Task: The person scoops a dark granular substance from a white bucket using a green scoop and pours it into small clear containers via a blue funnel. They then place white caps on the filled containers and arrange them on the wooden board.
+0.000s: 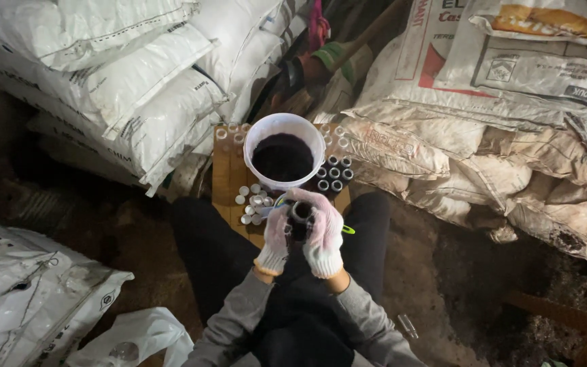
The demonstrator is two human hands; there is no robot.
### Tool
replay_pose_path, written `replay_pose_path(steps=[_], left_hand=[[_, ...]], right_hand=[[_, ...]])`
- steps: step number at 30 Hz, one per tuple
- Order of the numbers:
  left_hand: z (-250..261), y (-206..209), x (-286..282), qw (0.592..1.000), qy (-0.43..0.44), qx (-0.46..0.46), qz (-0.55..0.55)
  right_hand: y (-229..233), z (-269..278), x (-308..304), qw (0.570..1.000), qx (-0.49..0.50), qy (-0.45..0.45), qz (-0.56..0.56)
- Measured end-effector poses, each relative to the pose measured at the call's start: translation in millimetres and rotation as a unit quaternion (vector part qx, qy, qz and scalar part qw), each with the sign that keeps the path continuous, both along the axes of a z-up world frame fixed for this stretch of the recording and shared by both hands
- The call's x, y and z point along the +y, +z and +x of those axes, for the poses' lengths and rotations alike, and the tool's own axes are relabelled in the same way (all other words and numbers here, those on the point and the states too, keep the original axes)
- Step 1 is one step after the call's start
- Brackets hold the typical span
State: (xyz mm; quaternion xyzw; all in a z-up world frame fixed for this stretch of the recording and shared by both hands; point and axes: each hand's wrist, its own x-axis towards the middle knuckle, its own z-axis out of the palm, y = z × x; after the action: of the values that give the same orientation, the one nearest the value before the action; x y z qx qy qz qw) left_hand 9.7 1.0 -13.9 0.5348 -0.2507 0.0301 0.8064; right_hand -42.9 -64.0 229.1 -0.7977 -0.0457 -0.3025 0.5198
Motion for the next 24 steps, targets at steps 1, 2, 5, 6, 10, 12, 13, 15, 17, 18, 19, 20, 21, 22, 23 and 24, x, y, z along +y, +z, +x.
replay_pose_path(steps=[1, 2, 5, 6, 10, 12, 13, 15, 17, 18, 19, 20, 21, 22, 23, 24], left_hand=[[-0.3, -38.6, -1.1, 0.994, 0.085, -0.015, 0.062], [-2.3, -77.5, -2.0, 0.977, 0.170, -0.028, 0.124], [4.5, -20.9, 1.2, 0.853, 0.298, -0.354, 0.242], [6.6, -39.3, -0.3, 0.853, 0.297, -0.355, 0.242], [7.9, 1.0, 0.0, 0.971, 0.146, -0.135, 0.136], [8.2, 26.8, 1.6, 0.998, 0.030, -0.037, 0.032], [8.2, 13.1, 2.4, 0.998, 0.045, -0.002, 0.033], [6.0, 14.9, 2.9, 0.997, 0.060, 0.036, 0.034], [10.1, 47.1, 1.0, 1.000, 0.024, -0.002, -0.002], [8.7, 51.8, 0.4, 1.000, 0.023, -0.001, -0.002], [7.4, 56.5, -0.3, 1.000, 0.007, 0.001, -0.014], [5.0, 60.7, -0.2, 1.000, -0.010, 0.003, -0.025], [7.9, 54.7, 3.3, 1.000, -0.011, 0.004, -0.025], [8.2, 50.8, 4.2, 1.000, -0.015, 0.010, -0.021], [5.7, 48.7, 1.0, 1.000, -0.019, 0.017, -0.017], [6.5, 40.1, 2.7, 0.999, -0.023, 0.022, -0.013]], right_hand=[[15.3, -1.3, 7.2, 0.998, 0.051, -0.033, 0.029], [30.4, -3.6, 14.4, 0.991, 0.104, -0.066, 0.057], [20.6, 2.8, 2.4, 0.980, 0.164, -0.061, 0.098], [6.6, 6.9, -2.8, 0.980, 0.163, -0.061, 0.098], [-26.7, 18.5, -19.4, 0.978, 0.139, -0.062, 0.140], [-32.4, 21.5, -24.2, 0.969, 0.160, -0.099, 0.159], [-36.4, 21.6, -25.6, 0.972, 0.108, -0.101, 0.185], [-26.1, 14.0, -25.6, 0.970, 0.058, -0.102, 0.211], [3.6, 3.9, -23.1, 0.991, 0.054, -0.037, 0.120], [-4.4, 4.0, -18.9, 0.991, 0.055, -0.038, 0.119], [-12.6, 4.1, -14.9, 0.992, 0.001, -0.010, 0.125], [-21.2, 3.2, -10.0, 0.990, -0.052, 0.016, 0.131], [-26.9, 6.5, -10.6, 0.990, -0.050, 0.015, 0.131], [-32.2, 11.0, -11.2, 0.994, -0.052, 0.036, 0.086], [-37.2, 15.5, -11.9, 0.996, -0.054, 0.056, 0.040], [-38.2, 16.4, -14.3, 0.996, -0.056, 0.056, 0.040]])
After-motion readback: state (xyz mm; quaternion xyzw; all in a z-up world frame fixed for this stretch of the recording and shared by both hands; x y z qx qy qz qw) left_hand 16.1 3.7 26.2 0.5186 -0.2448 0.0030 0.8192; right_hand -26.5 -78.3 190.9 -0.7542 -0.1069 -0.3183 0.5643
